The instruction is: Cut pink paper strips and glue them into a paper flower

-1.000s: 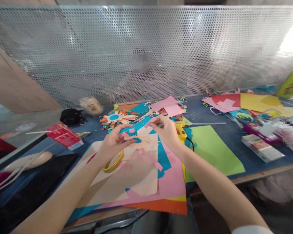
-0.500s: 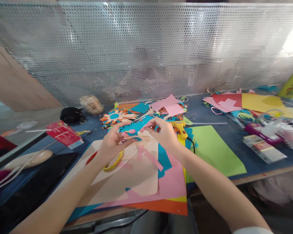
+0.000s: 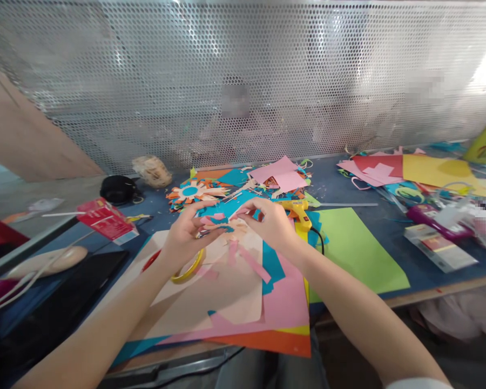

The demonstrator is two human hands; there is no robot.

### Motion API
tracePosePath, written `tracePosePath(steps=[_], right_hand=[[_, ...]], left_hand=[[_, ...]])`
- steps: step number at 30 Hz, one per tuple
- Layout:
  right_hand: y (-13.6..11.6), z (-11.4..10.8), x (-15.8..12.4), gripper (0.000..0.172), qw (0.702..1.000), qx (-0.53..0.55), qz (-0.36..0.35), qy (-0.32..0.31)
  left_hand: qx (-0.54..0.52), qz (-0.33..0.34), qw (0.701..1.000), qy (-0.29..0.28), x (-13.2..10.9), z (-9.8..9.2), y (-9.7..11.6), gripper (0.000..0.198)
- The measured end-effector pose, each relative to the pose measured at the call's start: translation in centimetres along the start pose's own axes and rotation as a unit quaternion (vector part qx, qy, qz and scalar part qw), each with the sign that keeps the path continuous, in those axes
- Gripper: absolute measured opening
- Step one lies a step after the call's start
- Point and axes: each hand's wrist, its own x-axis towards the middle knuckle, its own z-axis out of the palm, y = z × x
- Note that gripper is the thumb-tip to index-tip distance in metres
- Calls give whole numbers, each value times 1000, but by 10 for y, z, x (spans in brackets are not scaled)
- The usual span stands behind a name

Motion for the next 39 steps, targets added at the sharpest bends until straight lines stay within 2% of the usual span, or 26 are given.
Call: tracePosePath(steps=[9,15,21,30,39], right_hand=[[0,-1,0,9,999,-25,-15,-28],[1,1,0,10,999,-17,-12,-30],[-1,1,-1,12,999,-1,-6,-54],[2,3,-1,4,998,29,8,-53],[3,4,-1,8,997,49,36,-51]], left_hand=[[-17,-5,1000,-6,1,-1,1,55],[7,-2,1000,8,1,0,1,56],[-5,-5,1000,-3,0,0,2,55],[10,-10,1000,-9,0,2,7,54],[28,-22,999,-15,-1,2,10,53]])
